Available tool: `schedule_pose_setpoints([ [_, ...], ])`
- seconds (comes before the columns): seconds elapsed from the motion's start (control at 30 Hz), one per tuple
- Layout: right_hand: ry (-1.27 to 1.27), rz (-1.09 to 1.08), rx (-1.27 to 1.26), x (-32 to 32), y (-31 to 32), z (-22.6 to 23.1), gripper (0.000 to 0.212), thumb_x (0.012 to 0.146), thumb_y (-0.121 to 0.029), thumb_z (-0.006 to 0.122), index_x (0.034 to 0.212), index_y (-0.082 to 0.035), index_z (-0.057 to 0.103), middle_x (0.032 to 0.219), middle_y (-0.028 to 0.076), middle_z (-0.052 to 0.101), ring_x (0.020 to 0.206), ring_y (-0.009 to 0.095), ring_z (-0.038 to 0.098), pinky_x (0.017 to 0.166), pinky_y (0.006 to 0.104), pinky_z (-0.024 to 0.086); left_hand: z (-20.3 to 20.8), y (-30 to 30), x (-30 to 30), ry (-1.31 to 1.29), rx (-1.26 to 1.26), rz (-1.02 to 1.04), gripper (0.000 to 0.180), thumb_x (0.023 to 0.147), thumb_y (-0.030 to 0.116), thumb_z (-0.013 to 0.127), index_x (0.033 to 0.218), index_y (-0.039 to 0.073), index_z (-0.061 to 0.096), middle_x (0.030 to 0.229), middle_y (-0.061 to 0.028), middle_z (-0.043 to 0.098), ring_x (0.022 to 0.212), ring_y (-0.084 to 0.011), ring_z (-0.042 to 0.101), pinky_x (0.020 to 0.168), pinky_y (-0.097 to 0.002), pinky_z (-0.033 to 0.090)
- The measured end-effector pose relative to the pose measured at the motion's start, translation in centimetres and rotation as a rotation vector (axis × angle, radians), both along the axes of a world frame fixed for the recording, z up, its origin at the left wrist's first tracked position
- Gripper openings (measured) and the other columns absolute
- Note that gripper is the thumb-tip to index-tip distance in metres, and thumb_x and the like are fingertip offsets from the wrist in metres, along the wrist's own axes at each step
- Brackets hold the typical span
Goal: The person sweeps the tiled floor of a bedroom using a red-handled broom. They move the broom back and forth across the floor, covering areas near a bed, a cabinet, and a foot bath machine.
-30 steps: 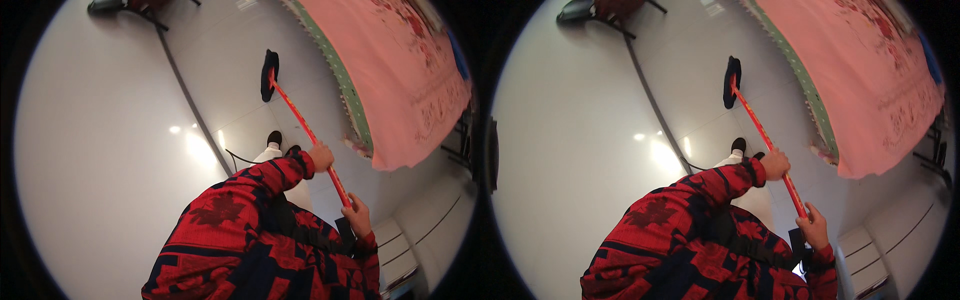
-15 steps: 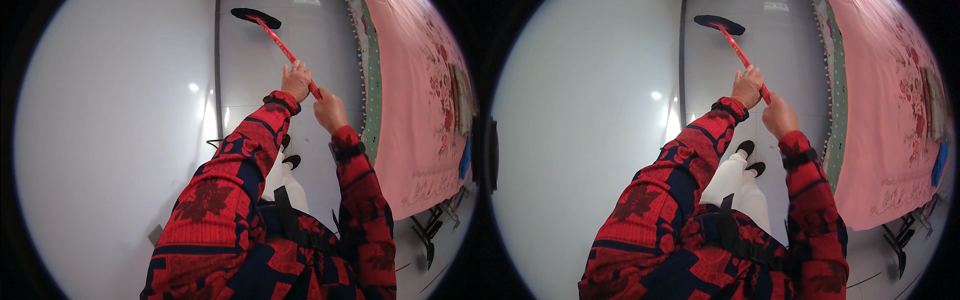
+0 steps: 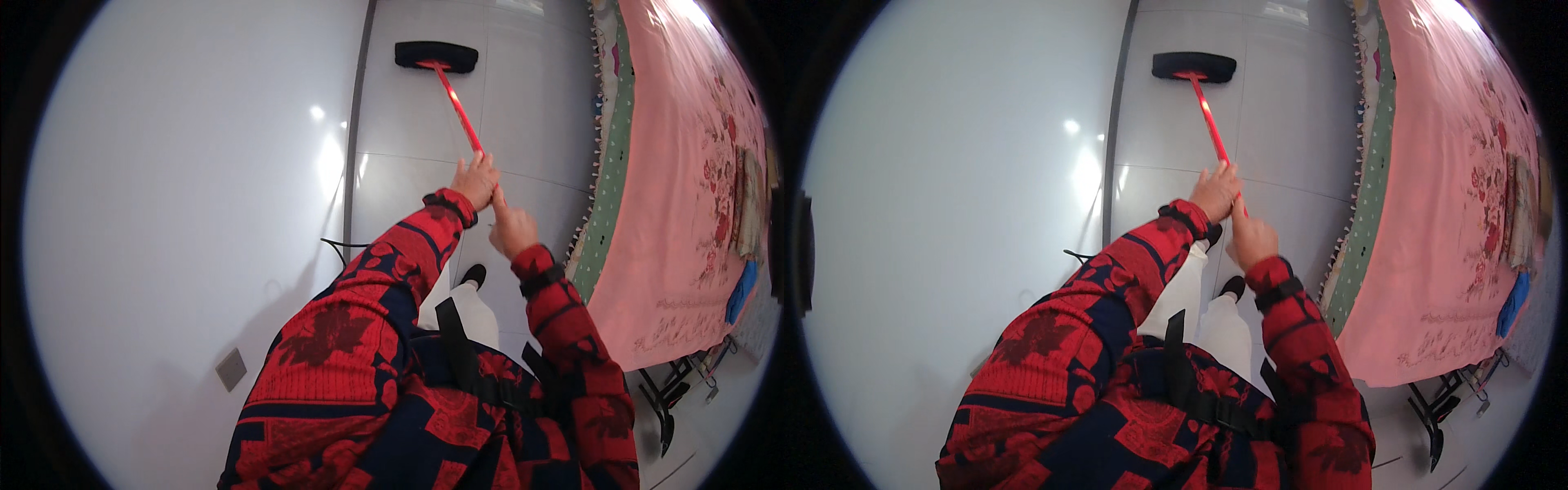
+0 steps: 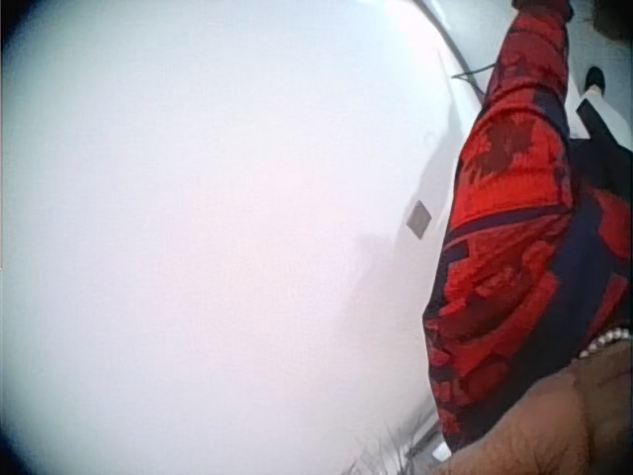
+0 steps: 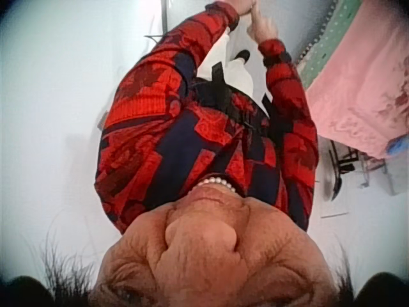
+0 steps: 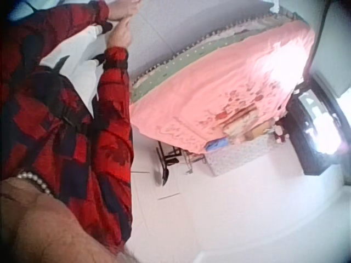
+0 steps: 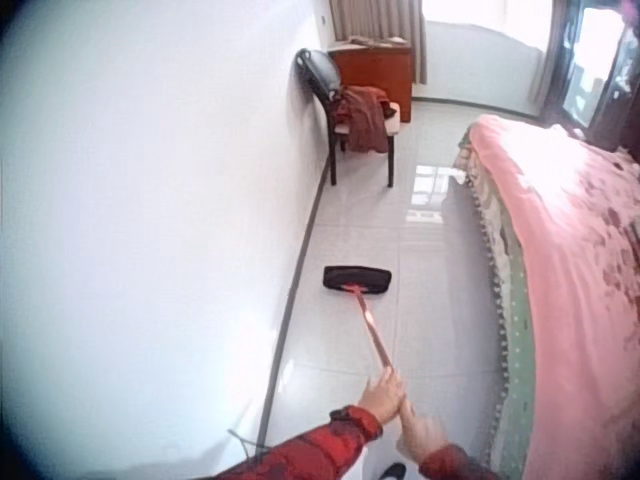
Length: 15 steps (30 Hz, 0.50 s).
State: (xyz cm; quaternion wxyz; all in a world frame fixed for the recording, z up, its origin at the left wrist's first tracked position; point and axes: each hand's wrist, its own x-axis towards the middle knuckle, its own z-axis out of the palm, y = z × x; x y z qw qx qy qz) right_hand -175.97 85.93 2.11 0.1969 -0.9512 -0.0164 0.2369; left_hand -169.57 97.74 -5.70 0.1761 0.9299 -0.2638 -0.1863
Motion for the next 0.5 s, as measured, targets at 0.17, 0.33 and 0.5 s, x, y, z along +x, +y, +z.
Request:
schedule_pose_setpoints([
  [0.17,0.141,0.088,-0.084,-12.4,-2.5,2.6,0.072,0.071,-0.008,0.059,0.137,-0.007,0.033,0.068,0.019,0.061,0.06,0.039,0.061,0.053,0.0503,0.048,-0.1,-1.3,-9.8,0.132,0.07,-0.071,0.039,0.069,0.03,0.075,0.101,0.011,0.064,0.13,-0.0133,0.046,0.127,-0.0319,0.036,0.096,-0.0544,0.035],
  [0.33,0.229,0.103,-0.03,-23.1,-6.6,6.4,0.068,0.072,-0.009,0.058,0.137,-0.007,0.035,0.072,0.021,0.06,0.061,0.039,0.06,0.054,0.0497,0.048,-0.7,-3.7,-18.1,0.251,0.117,-0.161,0.042,0.067,0.037,0.077,0.098,0.01,0.064,0.122,-0.0142,0.049,0.121,-0.0326,0.041,0.095,-0.0536,0.036],
  [0.5,0.25,0.133,0.064,-33.4,-11.7,10.1,0.068,0.073,-0.009,0.057,0.137,-0.008,0.035,0.069,0.02,0.058,0.059,0.039,0.059,0.053,0.0503,0.046,-1.1,-6.5,-27.0,0.24,0.166,-0.329,0.043,0.065,0.05,0.074,0.088,0.014,0.068,0.101,-0.0094,0.06,0.112,-0.029,0.048,0.088,-0.0531,0.038],
])
